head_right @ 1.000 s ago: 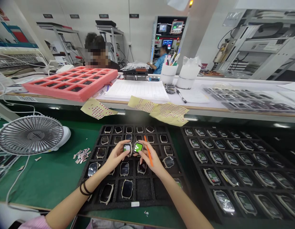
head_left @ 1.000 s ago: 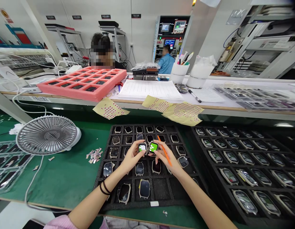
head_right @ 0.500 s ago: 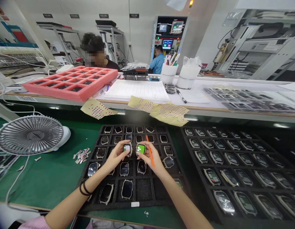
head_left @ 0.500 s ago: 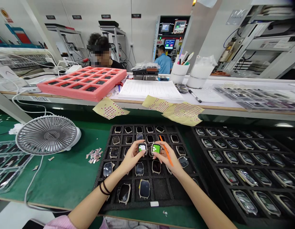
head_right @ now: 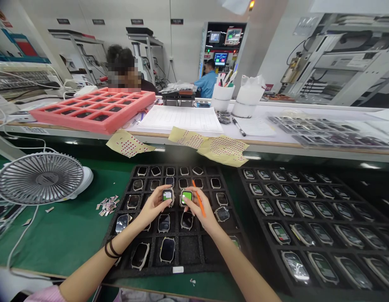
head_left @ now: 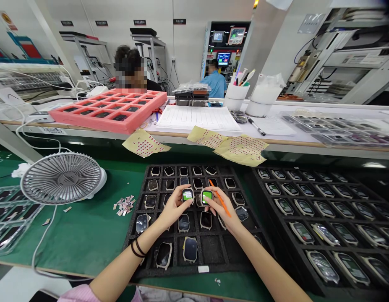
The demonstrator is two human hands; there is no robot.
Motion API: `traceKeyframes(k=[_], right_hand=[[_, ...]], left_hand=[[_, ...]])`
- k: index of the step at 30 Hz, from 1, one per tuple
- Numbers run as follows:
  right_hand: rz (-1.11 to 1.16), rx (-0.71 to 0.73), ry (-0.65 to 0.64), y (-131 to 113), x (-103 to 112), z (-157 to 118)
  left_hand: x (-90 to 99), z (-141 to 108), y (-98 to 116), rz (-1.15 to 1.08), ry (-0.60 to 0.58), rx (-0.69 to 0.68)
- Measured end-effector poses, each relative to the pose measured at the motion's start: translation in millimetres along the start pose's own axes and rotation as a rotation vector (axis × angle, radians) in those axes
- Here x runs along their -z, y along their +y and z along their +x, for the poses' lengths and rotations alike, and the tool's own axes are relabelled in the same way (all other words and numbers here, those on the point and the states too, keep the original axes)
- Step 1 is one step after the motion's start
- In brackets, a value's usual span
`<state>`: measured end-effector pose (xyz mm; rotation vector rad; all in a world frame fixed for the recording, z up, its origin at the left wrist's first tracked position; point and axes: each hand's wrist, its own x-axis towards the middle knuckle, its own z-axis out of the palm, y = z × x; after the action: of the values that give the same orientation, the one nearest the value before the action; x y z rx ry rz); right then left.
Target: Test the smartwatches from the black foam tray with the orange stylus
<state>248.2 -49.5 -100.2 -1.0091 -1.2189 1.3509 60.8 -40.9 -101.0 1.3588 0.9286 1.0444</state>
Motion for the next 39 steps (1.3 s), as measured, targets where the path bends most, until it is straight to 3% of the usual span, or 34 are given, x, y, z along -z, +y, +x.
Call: traceKeyframes(k=[14,24,30,35,39], right_hand=[[-0.011,-0.013,0.044,1,1,0],[-0.017,0.017,-0.019,4,-2,2],[0.041,0.028,-0.032,2,-1,0],[0.017,0.031,-0.106,6,-1,-2],[-0.018,0.009,-0.149,7,-3,-2]], left_hand=[[1.2,0,-3,0.010,-0.014,0.003],[0.6,1,-7,0.118,-0.007,-0.074],[0.3,-3,-2,0.313,0.030,-0.190],[-1.0,-6,3,0.591,-0.004,-0.423],[-2.8,-6,3,0.610,-0.024,-0.484]])
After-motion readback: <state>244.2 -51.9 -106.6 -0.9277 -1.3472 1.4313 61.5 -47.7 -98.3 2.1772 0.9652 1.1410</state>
